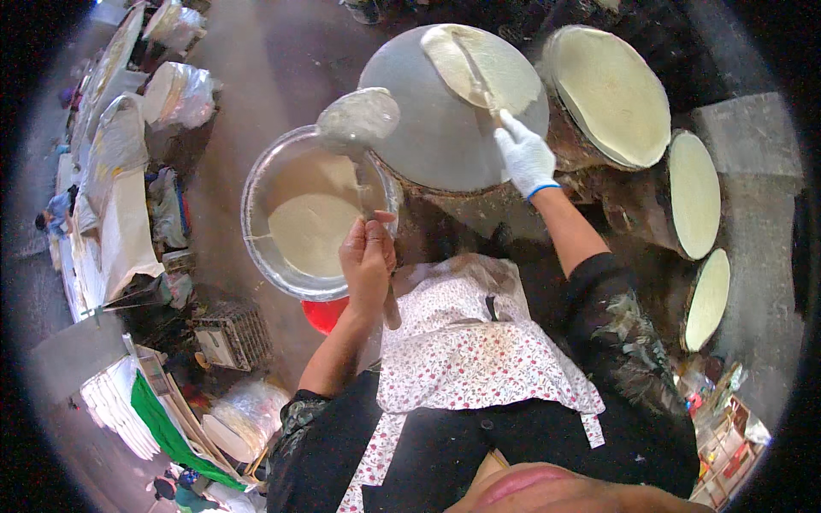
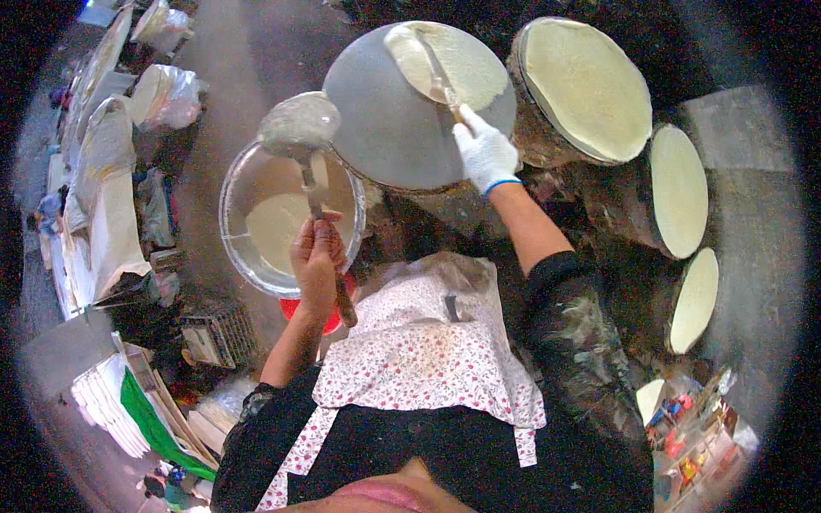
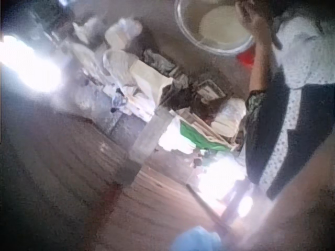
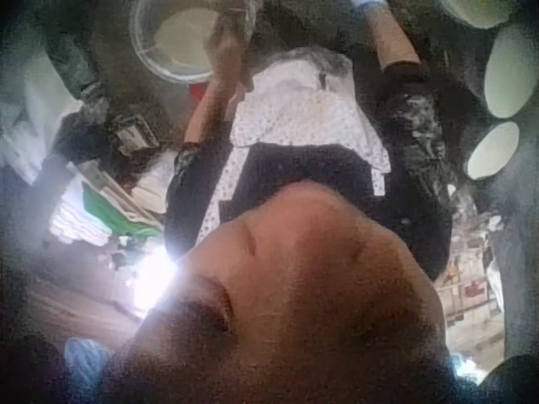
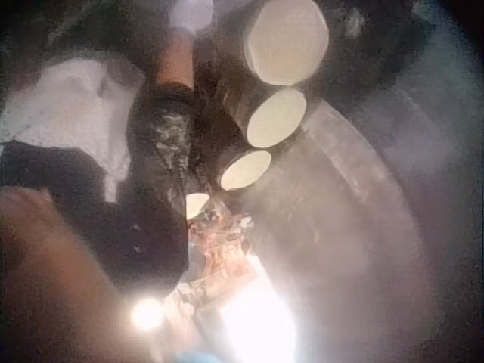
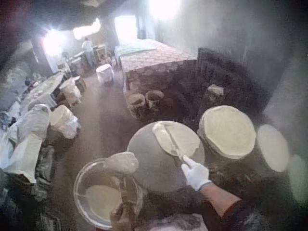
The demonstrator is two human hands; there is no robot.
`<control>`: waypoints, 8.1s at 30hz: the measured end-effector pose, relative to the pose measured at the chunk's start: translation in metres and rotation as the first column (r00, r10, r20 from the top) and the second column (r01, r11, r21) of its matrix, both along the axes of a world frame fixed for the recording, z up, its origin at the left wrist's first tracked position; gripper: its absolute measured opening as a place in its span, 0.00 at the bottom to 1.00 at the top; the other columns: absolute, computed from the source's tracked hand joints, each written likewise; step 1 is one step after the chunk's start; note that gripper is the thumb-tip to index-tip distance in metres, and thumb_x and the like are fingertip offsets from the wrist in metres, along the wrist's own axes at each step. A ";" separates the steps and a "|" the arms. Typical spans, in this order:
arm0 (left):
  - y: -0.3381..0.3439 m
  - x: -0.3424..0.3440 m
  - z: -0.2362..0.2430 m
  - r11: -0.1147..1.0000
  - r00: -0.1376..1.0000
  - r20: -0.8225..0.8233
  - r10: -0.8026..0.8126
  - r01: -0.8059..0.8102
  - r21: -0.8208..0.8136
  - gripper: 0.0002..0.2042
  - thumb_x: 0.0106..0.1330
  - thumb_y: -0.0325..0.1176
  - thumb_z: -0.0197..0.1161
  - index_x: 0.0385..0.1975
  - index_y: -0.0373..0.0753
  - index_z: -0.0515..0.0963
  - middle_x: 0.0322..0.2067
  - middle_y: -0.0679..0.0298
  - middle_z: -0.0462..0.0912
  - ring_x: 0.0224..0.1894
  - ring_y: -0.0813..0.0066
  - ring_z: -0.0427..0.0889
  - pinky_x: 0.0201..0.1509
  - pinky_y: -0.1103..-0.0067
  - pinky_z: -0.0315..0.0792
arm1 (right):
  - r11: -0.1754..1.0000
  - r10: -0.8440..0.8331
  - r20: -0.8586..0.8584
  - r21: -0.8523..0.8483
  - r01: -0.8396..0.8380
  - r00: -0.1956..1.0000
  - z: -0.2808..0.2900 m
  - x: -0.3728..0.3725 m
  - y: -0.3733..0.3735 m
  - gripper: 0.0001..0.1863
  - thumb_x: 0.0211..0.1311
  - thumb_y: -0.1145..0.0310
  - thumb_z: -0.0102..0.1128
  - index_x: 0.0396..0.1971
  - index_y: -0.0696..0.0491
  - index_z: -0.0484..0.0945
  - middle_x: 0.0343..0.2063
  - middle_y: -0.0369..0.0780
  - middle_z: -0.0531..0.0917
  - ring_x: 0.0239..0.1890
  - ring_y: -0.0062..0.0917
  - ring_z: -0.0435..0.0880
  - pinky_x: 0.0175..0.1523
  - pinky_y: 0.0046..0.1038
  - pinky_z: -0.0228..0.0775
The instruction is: The person ladles batter onto hot flat pans, spreads it into thin crepes, flips them, and stacks the cooked crepes on a nearby surface. The process is repeated continuously across multiple pans.
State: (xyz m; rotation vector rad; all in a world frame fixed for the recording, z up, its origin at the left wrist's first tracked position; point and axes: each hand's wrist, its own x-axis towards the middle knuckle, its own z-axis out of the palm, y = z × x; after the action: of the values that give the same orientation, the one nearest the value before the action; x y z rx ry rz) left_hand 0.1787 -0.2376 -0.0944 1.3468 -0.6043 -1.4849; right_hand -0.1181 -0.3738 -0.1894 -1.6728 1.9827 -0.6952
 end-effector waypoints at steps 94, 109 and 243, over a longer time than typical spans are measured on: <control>-0.018 -0.085 -0.099 0.914 0.496 0.832 0.248 -0.404 -0.032 0.25 0.77 0.24 0.55 0.73 0.41 0.70 0.28 0.67 0.78 0.28 0.80 0.73 0.34 0.77 0.70 | 0.540 0.841 0.024 -0.123 -0.833 0.541 0.001 -0.084 -0.133 0.19 0.71 0.54 0.65 0.60 0.35 0.84 0.40 0.48 0.89 0.38 0.43 0.91 0.43 0.38 0.84; 0.055 -0.037 -0.021 0.833 0.274 0.837 0.474 0.169 -0.527 0.20 0.75 0.25 0.57 0.66 0.37 0.78 0.30 0.69 0.77 0.31 0.81 0.74 0.35 0.80 0.72 | 0.889 0.371 0.568 0.013 -0.458 0.735 0.073 -0.148 0.018 0.33 0.71 0.68 0.64 0.74 0.55 0.68 0.69 0.45 0.77 0.68 0.26 0.78 0.72 0.26 0.67; 0.120 0.025 0.083 0.944 0.095 -0.943 0.319 0.055 0.325 0.10 0.87 0.35 0.41 0.47 0.37 0.67 0.29 0.70 0.64 0.18 0.87 0.62 0.17 0.88 0.64 | 0.994 -0.054 0.508 -0.053 0.093 0.860 -0.013 0.007 0.264 0.23 0.75 0.66 0.64 0.66 0.56 0.78 0.64 0.44 0.82 0.66 0.24 0.80 0.70 0.24 0.68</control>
State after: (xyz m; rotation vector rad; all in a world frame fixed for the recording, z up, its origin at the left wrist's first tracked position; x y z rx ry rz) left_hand 0.2040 -0.1180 -0.0112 0.2127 0.6956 -1.9449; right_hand -0.1110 -0.1101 -0.2023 -1.2797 1.6578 -1.1210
